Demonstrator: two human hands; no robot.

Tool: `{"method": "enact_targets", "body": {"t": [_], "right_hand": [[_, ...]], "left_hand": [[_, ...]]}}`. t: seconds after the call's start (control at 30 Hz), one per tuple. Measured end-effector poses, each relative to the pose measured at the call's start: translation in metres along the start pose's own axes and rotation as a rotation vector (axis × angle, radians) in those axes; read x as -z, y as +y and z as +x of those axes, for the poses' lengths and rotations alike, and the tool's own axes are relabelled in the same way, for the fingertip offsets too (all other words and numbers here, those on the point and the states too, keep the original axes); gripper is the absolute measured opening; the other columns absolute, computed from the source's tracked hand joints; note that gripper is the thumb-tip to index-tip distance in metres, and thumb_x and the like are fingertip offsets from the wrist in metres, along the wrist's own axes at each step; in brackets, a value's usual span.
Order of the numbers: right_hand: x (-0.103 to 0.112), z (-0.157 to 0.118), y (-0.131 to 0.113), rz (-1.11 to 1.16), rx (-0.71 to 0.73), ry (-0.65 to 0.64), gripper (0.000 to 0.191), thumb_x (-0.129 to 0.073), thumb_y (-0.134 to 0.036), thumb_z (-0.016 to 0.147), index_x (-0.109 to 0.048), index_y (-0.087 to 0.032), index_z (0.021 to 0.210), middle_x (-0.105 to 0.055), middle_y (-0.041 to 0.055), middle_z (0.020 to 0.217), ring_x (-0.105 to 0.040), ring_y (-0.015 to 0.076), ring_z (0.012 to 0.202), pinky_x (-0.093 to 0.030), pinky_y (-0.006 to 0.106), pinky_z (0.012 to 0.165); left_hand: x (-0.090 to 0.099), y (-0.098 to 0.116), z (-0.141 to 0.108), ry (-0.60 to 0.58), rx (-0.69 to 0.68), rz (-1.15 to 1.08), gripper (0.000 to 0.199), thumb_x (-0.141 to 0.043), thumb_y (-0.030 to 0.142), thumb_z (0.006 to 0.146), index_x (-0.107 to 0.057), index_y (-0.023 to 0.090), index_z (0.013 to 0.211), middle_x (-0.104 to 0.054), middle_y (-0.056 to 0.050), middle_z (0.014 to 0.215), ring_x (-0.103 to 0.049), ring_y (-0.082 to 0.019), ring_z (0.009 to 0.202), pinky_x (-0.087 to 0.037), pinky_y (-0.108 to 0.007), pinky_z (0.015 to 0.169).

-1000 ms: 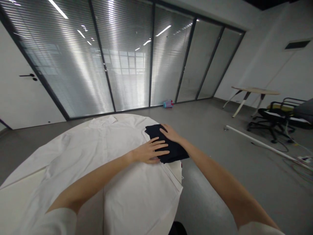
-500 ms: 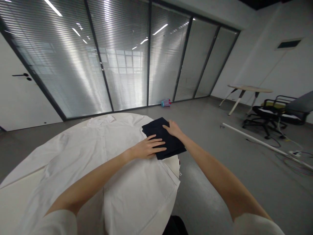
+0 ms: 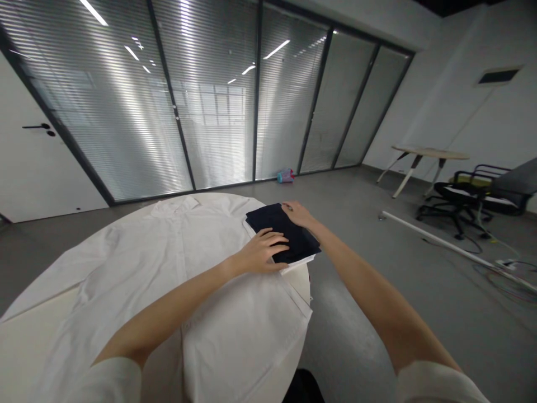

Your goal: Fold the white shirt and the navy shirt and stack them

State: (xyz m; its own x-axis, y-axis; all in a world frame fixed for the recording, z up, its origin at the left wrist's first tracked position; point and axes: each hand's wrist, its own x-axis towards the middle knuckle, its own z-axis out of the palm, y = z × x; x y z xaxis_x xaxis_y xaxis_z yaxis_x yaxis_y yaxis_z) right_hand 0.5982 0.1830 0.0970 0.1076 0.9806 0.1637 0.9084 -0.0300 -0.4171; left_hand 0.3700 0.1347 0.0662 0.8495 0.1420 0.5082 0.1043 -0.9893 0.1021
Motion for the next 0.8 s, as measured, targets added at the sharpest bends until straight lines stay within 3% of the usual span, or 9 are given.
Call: {"method": "enact_targets", "body": {"t": [0.1, 0.23, 0.4, 0.5, 0.6, 0.7, 0.73, 0.8], "right_hand": [[0.024, -0.01, 0.01, 0.071, 0.109, -0.109, 0.037, -0.048, -0.025, 0.097, -0.065, -0.018, 0.129, -0.065, 0.0096, 0.132, -0.063, 0.0227, 0.116, -0.045, 0.031, 0.102], [0.05, -0.05, 0.042, 0.125, 0.107, -0.215, 0.055, -0.055, -0.011, 0.082, -0.06, -0.02, 0.136, -0.062, 0.0117, 0.135, -0.069, 0.0209, 0.098, -0.051, 0.033, 0.092], [0.046, -0.107, 0.076, 0.238, 0.097, -0.333, 0.06, -0.056, -0.017, 0.081, -0.055, -0.023, 0.141, -0.065, 0.0103, 0.128, -0.07, 0.0201, 0.092, -0.055, 0.032, 0.082], [0.031, -0.124, 0.089, 0.208, 0.107, -0.277, 0.057, -0.049, -0.018, 0.085, -0.055, -0.022, 0.142, -0.071, 0.0075, 0.113, -0.069, 0.0197, 0.086, -0.055, 0.033, 0.081], [0.025, -0.121, 0.094, 0.103, 0.186, -0.205, 0.054, -0.046, -0.013, 0.083, -0.064, -0.024, 0.133, -0.071, 0.0069, 0.108, -0.068, 0.0212, 0.095, -0.054, 0.037, 0.09], [0.028, -0.095, 0.082, 0.005, 0.22, 0.023, 0.04, -0.047, -0.014, 0.085, -0.076, -0.024, 0.109, -0.066, 0.0088, 0.123, -0.062, 0.0243, 0.116, -0.047, 0.041, 0.105], [0.028, -0.084, 0.073, -0.005, 0.222, 0.096, 0.038, -0.046, -0.017, 0.088, -0.077, -0.024, 0.108, -0.064, 0.0094, 0.127, -0.06, 0.025, 0.119, -0.045, 0.042, 0.107], [0.022, -0.061, 0.052, 0.002, 0.242, 0.163, 0.04, -0.041, -0.028, 0.096, -0.071, -0.023, 0.123, -0.06, 0.0103, 0.137, -0.055, 0.0261, 0.128, -0.041, 0.043, 0.112]], "left_hand": [[-0.003, 0.012, 0.008, 0.057, 0.085, 0.001, 0.035, -0.059, 0.044, 0.094, -0.069, 0.02, 0.118, -0.067, -0.008, 0.125, -0.057, -0.025, 0.122, -0.035, -0.044, 0.111], [-0.008, 0.022, 0.018, 0.051, 0.176, 0.039, 0.022, -0.062, 0.035, 0.091, -0.074, 0.02, 0.102, -0.07, -0.006, 0.108, -0.062, -0.024, 0.104, -0.043, -0.043, 0.096], [-0.019, 0.028, 0.026, 0.038, 0.223, 0.076, 0.019, -0.063, 0.032, 0.09, -0.074, 0.018, 0.099, -0.068, -0.008, 0.104, -0.061, -0.024, 0.1, -0.045, -0.043, 0.091], [-0.026, 0.03, 0.023, 0.047, 0.253, 0.074, 0.036, -0.063, 0.034, 0.09, -0.067, 0.019, 0.123, -0.062, -0.011, 0.13, -0.053, -0.031, 0.125, -0.036, -0.052, 0.108], [-0.025, 0.027, 0.018, -0.021, 0.259, 0.032, 0.065, -0.063, 0.056, 0.088, -0.055, 0.02, 0.141, -0.05, -0.014, 0.148, -0.034, -0.039, 0.143, -0.02, -0.064, 0.116], [-0.013, 0.012, 0.021, -0.012, 0.336, -0.033, 0.052, -0.047, 0.058, 0.096, -0.062, 0.024, 0.132, -0.058, -0.008, 0.142, -0.04, -0.029, 0.142, -0.024, -0.053, 0.12], [-0.008, 0.004, 0.024, 0.041, 0.395, -0.02, 0.048, -0.043, 0.054, 0.099, -0.064, 0.024, 0.13, -0.059, -0.006, 0.141, -0.041, -0.026, 0.142, -0.024, -0.049, 0.12], [-0.003, -0.017, 0.027, 0.138, 0.499, 0.047, 0.047, -0.041, 0.049, 0.101, -0.061, 0.022, 0.134, -0.056, -0.007, 0.145, -0.035, -0.025, 0.146, -0.023, -0.047, 0.121]]}}
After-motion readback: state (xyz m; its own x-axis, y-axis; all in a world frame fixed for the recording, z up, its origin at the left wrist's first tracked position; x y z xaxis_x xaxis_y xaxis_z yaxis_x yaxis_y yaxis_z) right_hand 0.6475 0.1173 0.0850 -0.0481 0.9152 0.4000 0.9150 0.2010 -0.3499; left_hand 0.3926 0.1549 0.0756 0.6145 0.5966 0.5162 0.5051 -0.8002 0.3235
